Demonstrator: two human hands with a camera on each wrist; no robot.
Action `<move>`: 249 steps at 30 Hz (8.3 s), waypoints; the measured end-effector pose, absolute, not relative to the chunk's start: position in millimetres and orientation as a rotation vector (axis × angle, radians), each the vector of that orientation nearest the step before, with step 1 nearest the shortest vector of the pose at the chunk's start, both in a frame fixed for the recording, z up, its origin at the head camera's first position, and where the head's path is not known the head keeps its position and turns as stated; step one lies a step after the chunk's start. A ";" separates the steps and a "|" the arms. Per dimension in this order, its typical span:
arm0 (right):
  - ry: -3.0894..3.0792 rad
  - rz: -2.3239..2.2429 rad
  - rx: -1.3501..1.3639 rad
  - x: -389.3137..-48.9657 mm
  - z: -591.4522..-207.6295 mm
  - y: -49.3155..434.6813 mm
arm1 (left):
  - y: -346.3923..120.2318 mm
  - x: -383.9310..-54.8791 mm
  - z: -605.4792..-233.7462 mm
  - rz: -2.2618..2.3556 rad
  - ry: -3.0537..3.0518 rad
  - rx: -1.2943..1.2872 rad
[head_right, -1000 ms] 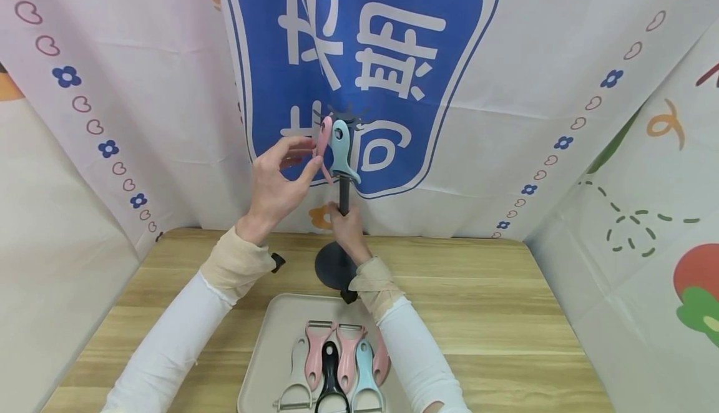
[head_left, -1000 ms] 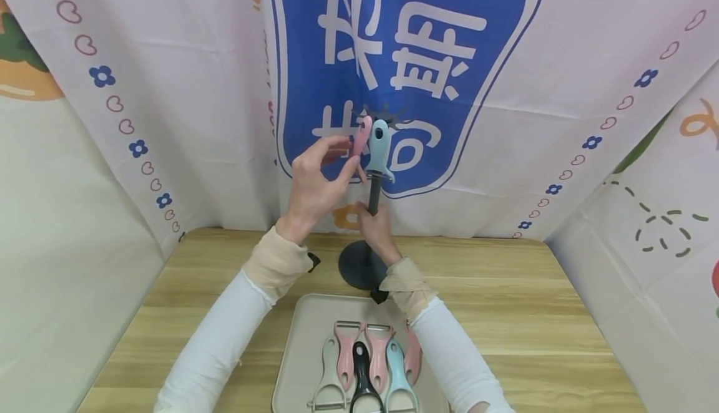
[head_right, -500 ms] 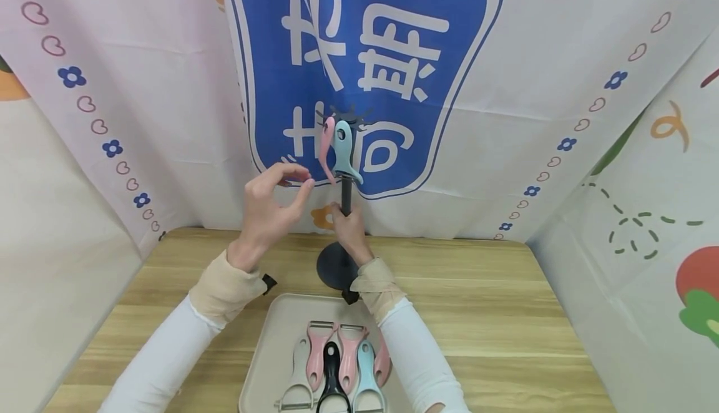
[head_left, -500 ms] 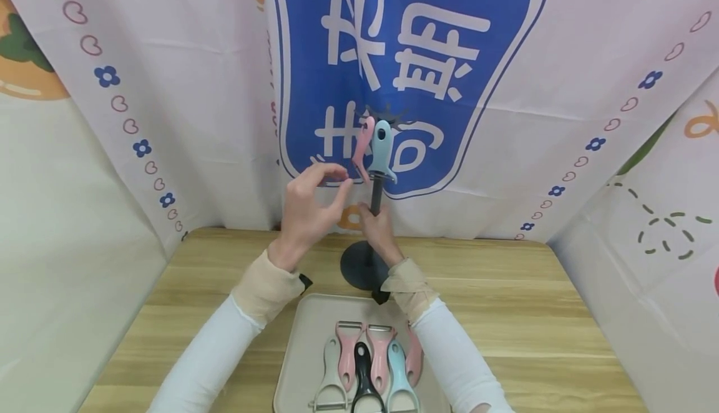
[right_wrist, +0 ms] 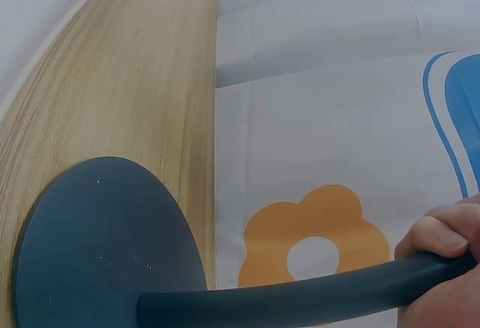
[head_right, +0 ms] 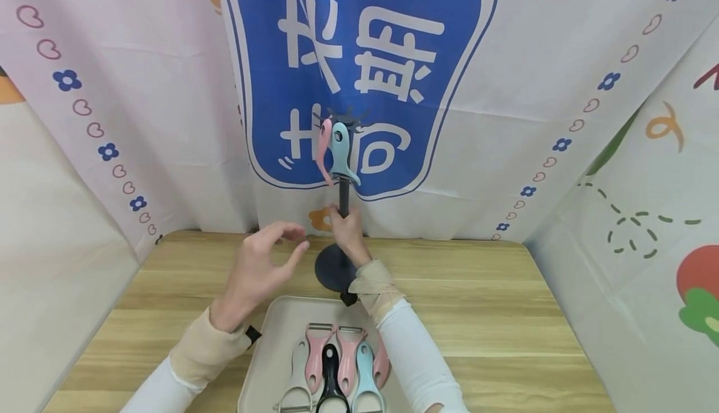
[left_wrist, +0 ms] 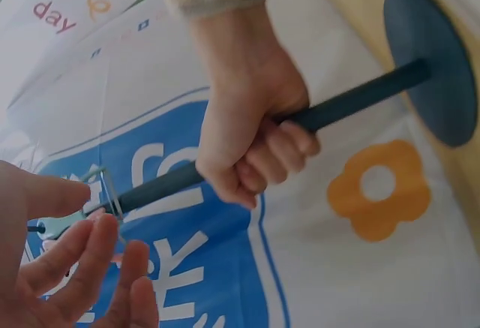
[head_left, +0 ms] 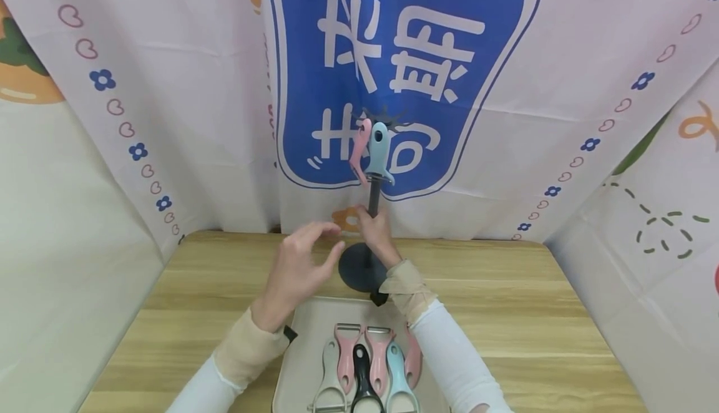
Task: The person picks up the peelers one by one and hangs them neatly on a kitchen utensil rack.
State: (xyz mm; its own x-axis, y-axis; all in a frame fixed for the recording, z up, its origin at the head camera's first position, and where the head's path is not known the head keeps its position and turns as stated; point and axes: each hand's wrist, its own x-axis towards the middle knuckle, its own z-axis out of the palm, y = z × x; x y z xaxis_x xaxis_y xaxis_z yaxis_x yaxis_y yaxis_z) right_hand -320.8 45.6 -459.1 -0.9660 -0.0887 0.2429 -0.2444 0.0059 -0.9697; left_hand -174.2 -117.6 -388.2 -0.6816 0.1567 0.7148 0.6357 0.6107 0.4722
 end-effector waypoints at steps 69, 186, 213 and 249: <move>-2.036 2.150 0.435 -315.8 -465.0 44.0 | -93.6 -71.3 -484.0 -0.904 -3.382 -0.065; -2.096 2.091 0.410 -314.6 -461.2 45.5 | -144.2 -187.2 -327.1 -1.383 -2.506 -0.483; -2.095 2.077 0.442 -314.8 -460.7 45.3 | -132.9 -260.7 -296.4 -1.534 -1.962 -0.597; -2.069 2.078 0.471 -313.5 -462.8 45.0 | -110.0 -279.4 -295.9 -1.501 -1.900 -0.587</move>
State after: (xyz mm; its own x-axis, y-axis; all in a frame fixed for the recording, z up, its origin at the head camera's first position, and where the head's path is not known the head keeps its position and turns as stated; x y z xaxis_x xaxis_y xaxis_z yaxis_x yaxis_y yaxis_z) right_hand -313.5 45.0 -462.8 -0.9353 -0.0997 0.3397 -0.3392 -0.0216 -0.9405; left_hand -279.4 -110.0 -295.9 -0.6964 -0.0418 0.7164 0.6873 0.2484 0.6826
